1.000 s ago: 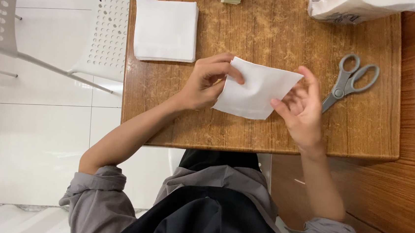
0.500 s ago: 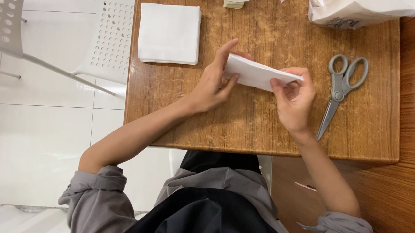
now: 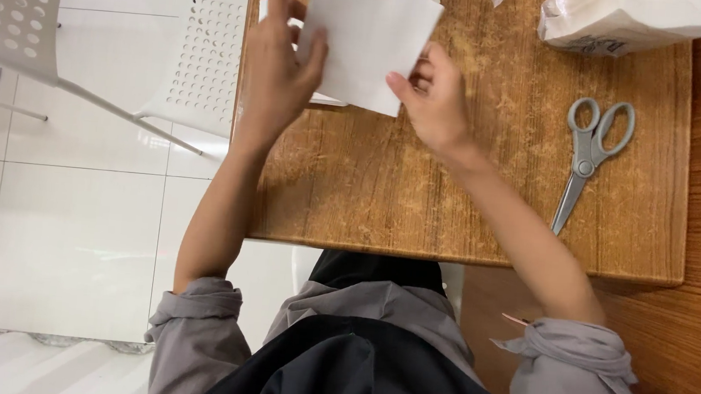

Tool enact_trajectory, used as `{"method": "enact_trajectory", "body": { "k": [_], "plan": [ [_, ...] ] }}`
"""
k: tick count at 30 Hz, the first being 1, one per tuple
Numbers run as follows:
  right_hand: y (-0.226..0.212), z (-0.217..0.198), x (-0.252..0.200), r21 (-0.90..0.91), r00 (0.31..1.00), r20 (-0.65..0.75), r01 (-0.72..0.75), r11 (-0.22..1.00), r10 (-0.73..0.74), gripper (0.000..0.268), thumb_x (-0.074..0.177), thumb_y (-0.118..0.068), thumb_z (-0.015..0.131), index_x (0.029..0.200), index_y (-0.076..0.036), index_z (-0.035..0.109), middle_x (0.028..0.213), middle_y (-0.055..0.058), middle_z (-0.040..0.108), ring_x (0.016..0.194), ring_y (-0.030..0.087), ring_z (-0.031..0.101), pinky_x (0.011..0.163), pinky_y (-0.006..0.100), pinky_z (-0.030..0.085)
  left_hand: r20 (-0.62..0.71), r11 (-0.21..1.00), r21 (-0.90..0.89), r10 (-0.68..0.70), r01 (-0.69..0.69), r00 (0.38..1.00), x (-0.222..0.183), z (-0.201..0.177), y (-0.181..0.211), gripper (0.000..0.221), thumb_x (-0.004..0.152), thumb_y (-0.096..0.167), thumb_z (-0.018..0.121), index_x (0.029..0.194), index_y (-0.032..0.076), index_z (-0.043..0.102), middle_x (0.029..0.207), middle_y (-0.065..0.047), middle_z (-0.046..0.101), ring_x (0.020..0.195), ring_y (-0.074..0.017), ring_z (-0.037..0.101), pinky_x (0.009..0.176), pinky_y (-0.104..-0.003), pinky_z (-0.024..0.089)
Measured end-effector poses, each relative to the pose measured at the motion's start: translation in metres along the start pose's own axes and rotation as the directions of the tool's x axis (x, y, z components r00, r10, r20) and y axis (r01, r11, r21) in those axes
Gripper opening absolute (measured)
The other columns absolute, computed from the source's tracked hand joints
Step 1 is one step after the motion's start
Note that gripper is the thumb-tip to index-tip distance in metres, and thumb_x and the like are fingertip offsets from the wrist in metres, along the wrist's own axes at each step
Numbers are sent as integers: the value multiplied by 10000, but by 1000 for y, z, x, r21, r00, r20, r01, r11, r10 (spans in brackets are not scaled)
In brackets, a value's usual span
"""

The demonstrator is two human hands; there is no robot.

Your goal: Cutting napkins into smaller squares and stacking them.

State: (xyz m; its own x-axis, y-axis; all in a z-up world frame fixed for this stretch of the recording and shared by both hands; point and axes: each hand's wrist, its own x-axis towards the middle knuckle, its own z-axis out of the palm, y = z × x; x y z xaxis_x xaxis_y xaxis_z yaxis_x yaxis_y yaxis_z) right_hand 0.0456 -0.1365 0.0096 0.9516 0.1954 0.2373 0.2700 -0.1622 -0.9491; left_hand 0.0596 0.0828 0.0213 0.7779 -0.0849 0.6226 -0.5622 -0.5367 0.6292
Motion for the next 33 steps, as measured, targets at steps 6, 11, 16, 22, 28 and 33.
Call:
{"method": "enact_trajectory", "body": {
  "k": [6, 11, 16, 22, 28, 33],
  "plan": [
    [4, 51, 29, -82, 995, -2, -99, 992, 99, 283, 875, 70, 727, 1102, -4, 575, 889, 147, 748, 669, 180, 740, 535, 186, 639, -29, 927, 366, -73, 79, 997, 5, -42, -14, 348, 775, -115, 666, 1085, -8, 549, 654, -47, 571, 506, -147, 484, 442, -307, 421],
    [37, 62, 35, -102, 999, 14, -28, 994, 30, 296, 851, 39, 775, 1069, -3, 580, 809, 93, 682, 616, 139, 648, 519, 186, 571, 49, 839, 487, -302, 242, 952, -3, -44, -43, 294, 740, -65, 746, 983, -22, 587, 724, -103, 613, 556, -225, 594, 512, -369, 527],
    [48, 60, 35, -134, 1000, 4, -29, 991, 30, 302, 837, -2, 800, 1063, -5, 599, 782, 64, 665, 618, 125, 626, 537, 194, 565, 89, 823, 511, -339, 249, 937, -4, -43, -56, 216, 739, -107, 690, 852, 3, 541, 675, -110, 581, 492, -211, 579, 456, -363, 517],
    [57, 67, 38, -218, 996, -18, 86, 972, -92, 370, 822, -20, 845, 1089, -1, 589, 752, 35, 613, 598, 114, 581, 524, 190, 542, 68, 802, 524, -374, 286, 925, -4, -45, -61, 178, 744, -114, 688, 866, -13, 607, 676, -108, 617, 508, -197, 575, 482, -344, 537],
    [47, 57, 37, -271, 999, 4, 46, 961, -46, 375, 851, -81, 830, 1110, -10, 568, 738, 25, 629, 577, 98, 599, 490, 183, 530, 101, 753, 611, -380, 244, 919, -8, -41, -73, 138, 728, -64, 672, 801, 21, 590, 758, -98, 618, 544, -235, 540, 509, -378, 497],
    [1, 1, 39, -343, 919, -71, 343, 874, -389, 160, 920, 123, 665, 1029, 31, 594, 838, 110, 648, 619, 172, 617, 479, 236, 567, 118, 723, 653, -391, 225, 913, -7, -39, -66, 192, 721, -8, 720, 879, 4, 612, 825, -121, 638, 572, -235, 571, 495, -372, 501]
  ]
}}
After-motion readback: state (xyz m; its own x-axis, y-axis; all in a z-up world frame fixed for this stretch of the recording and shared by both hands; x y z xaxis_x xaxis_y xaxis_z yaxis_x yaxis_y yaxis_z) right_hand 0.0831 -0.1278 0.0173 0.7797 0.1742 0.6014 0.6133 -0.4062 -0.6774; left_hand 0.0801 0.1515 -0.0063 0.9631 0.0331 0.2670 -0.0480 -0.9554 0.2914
